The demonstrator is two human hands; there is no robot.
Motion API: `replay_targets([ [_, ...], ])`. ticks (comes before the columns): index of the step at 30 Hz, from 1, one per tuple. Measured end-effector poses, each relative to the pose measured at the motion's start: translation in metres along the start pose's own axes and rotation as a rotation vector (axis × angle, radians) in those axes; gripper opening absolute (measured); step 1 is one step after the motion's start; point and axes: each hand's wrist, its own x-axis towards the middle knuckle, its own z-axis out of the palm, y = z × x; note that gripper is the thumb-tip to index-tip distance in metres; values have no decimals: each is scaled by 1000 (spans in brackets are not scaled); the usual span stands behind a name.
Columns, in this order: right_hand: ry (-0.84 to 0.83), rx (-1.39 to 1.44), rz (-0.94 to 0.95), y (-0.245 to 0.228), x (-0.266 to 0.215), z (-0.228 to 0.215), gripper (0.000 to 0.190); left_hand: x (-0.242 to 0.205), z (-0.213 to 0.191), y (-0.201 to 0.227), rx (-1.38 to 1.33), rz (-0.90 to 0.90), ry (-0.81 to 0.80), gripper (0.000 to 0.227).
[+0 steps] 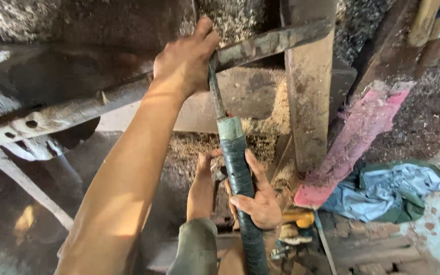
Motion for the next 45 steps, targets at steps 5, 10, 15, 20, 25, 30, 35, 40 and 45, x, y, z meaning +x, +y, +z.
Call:
replay_targets([
  [5, -74, 1, -36, 0, 5, -17, 98, 1, 0, 4, -11, -31, 3, 61],
  [10, -110, -26, 32, -9, 11, -27, 98, -2, -13, 15, 18, -112, -115, 71],
  [15, -129, -65, 44, -9, 14, -42, 99, -3, -10, 16, 28, -150, -140, 71],
  [20, -149, -76, 28, -12, 18, -50, 98, -1, -4, 10, 32, -97, -73, 72],
  [25, -193, -72, 38, -16, 20, -57, 97, 0, 5, 4, 40, -62, 1, 68],
  [30, -189, -78, 45, -16, 21, -62, 98, 1, 7, 4, 52, -59, 23, 68],
  [35, -148, -50, 47, -11, 18, -60, 100, 1, 4, 6, 53, -61, 6, 72],
  [40, -136, -28, 25, -8, 17, -47, 100, 1, 1, 11, 70, -99, -33, 76],
  [45, -102, -38, 13, -6, 11, -33, 100, 0, -6, 13, 61, -102, -77, 76],
])
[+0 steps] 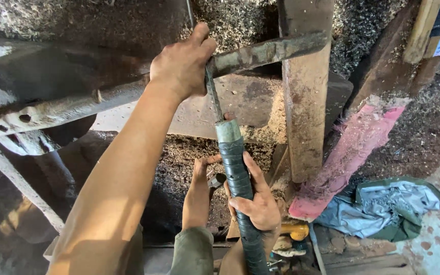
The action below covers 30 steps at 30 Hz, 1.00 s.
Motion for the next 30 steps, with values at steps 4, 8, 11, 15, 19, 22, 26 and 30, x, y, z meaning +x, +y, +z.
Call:
replay_targets([
  [4, -28, 16, -77, 8, -3, 9, 98, 6, 9, -8, -22, 20, -26, 70],
  [8, 50, 22, -88, 11, -7, 26, 99, 1, 3, -10, -42, 76, 9, 67],
  [11, 134, 10, -71, 10, -8, 39, 99, 5, 7, -12, -70, 112, 30, 68],
  [15, 220, 15, -28, 6, -8, 57, 101, 9, 13, -18, -79, 160, 49, 64],
  [19, 229, 33, -38, 11, -9, 67, 100, 6, 10, -18, -82, 197, 48, 64],
  [22, 197, 76, -55, 13, -10, 76, 100, 7, 8, -19, -89, 221, 42, 64],
  [26, 187, 101, -44, 19, -9, 81, 101, 7, 5, -16, -109, 204, -25, 68],
  [30, 202, 112, -107, 32, -9, 90, 99, 9, 14, -21, -124, 191, -26, 65],
])
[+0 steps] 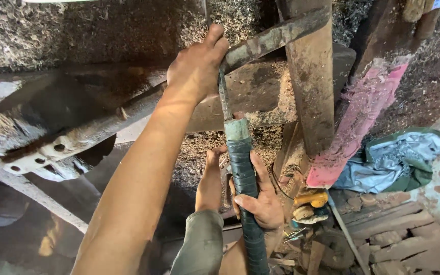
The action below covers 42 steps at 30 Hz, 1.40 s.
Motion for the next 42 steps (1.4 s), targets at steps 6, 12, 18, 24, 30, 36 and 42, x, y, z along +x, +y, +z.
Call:
replay_targets([
  [6, 60, 12, -19, 12, -2, 12, 99, 0, -2, 0, -16, 60, 26, 82],
  [12, 106, 46, -27, 22, -2, 20, 100, 0, 1, -6, -13, 143, 95, 83],
  [18, 101, 114, -26, 31, -3, 31, 100, 5, 9, -13, -5, 155, 86, 79],
  [24, 111, 125, -88, 40, -1, 39, 99, 0, -2, -6, -9, 165, 66, 88],
  [30, 75, 134, -133, 43, 2, 42, 96, -3, -9, 1, -18, 116, 12, 94],
  [36, 75, 155, -83, 37, -2, 34, 99, 0, 0, -6, 8, 144, 74, 80],
  [42, 40, 108, -36, 25, -2, 17, 99, 3, 4, -8, 8, 104, 72, 81],
])
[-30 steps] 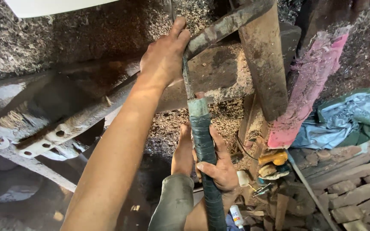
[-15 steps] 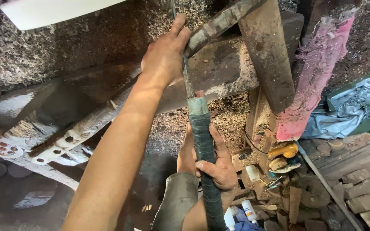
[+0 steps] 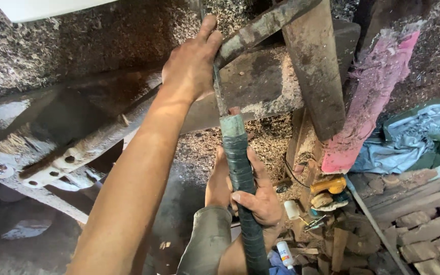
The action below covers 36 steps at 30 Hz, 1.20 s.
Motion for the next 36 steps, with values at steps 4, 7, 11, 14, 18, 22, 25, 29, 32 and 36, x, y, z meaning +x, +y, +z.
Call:
replay_targets([
  [4, -52, -11, 13, -7, 1, -10, 96, -4, -14, 12, -9, -12, -2, 85],
  [7, -54, -37, 21, -11, 2, -16, 97, 0, -3, 3, 8, -40, 0, 71],
  [11, -61, -67, 36, -19, 4, -22, 97, -1, -4, 7, 31, -62, 2, 50],
  [14, -73, -98, 36, -27, 5, -24, 96, 2, 5, 2, 41, -70, 24, 47],
  [18, -81, -153, 60, -37, 7, -29, 96, 2, 0, 5, 68, -63, 22, 56],
  [22, -86, -122, 87, -40, 7, -35, 97, 0, 0, 6, 63, -95, -12, 75],
  [25, -73, -121, 98, -44, 9, -39, 97, 2, 0, 6, 84, -96, -7, 78],
  [29, -114, -154, 114, -48, 13, -51, 98, 2, -1, 9, 96, -97, 1, 82],
  [32, -149, -184, 127, -51, 16, -56, 98, -1, -9, 17, 90, -143, -28, 79],
  [36, -135, -213, 131, -53, 19, -64, 99, 0, -11, 19, 82, -180, -51, 77],
])
